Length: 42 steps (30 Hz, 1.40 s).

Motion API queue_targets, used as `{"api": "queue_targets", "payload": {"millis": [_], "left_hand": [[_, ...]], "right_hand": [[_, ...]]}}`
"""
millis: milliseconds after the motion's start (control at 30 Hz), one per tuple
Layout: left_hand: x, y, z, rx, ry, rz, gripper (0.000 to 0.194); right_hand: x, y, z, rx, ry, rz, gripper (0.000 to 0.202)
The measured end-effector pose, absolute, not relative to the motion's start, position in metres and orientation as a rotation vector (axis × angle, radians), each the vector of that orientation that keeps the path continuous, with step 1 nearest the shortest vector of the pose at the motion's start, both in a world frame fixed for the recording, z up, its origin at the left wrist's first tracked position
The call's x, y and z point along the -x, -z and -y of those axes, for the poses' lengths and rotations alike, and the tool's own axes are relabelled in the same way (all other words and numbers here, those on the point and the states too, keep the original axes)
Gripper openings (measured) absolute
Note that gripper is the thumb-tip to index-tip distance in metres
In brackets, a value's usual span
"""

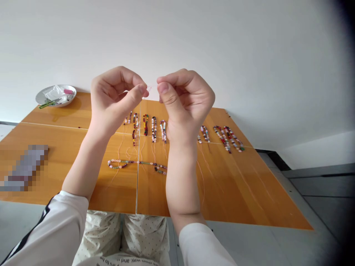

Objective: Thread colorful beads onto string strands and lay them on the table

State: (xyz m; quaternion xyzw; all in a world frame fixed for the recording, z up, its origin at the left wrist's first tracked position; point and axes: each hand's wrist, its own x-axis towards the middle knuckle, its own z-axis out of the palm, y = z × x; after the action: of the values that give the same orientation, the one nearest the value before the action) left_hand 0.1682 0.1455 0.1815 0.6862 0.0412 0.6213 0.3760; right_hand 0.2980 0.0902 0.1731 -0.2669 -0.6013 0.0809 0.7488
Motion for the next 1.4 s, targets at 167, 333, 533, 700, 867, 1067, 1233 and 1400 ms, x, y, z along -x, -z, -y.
{"api": "queue_targets", "payload": {"millis": [167, 333, 533, 700, 867, 1067, 1233, 1400], "left_hand": [[-0.164, -0.177, -0.163, -1.797, -1.557, 0.034, 0.012], [-0.163, -0.177, -0.167, -1.761, -1.569, 0.045, 0.015], [-0.166, -0.183, -0.154, -1.73, -1.563, -0.036, 0.025], [-0.167, -0.188, -0.139, -1.61, -1.577, -0.114, 0.017], [-0.165, -0.189, -0.135, -1.56, -1.517, -0.109, 0.014], [-0.167, -0.19, -0.134, -1.527, -1.452, -0.049, 0.013], [-0.169, -0.185, -0.142, -1.59, -1.465, -0.08, 0.025], [-0.169, -0.181, -0.147, -1.625, -1.41, -0.037, 0.029]], "right_hand": [[-0.3, -0.173, -0.09, 0.682, -0.173, 1.299, 0.009], [-0.301, -0.173, -0.087, 0.701, -0.187, 1.309, 0.006], [-0.302, -0.173, -0.089, 0.715, -0.249, 1.277, 0.006], [-0.303, -0.168, -0.098, 0.646, -0.425, 1.31, 0.023], [-0.302, -0.169, -0.098, 0.652, -0.542, 1.301, 0.032], [-0.3, -0.169, -0.098, 0.591, -0.572, 1.314, 0.028], [-0.301, -0.167, -0.101, 0.557, -0.498, 1.35, 0.025], [-0.3, -0.168, -0.1, 0.586, -0.449, 1.352, 0.026]]}}
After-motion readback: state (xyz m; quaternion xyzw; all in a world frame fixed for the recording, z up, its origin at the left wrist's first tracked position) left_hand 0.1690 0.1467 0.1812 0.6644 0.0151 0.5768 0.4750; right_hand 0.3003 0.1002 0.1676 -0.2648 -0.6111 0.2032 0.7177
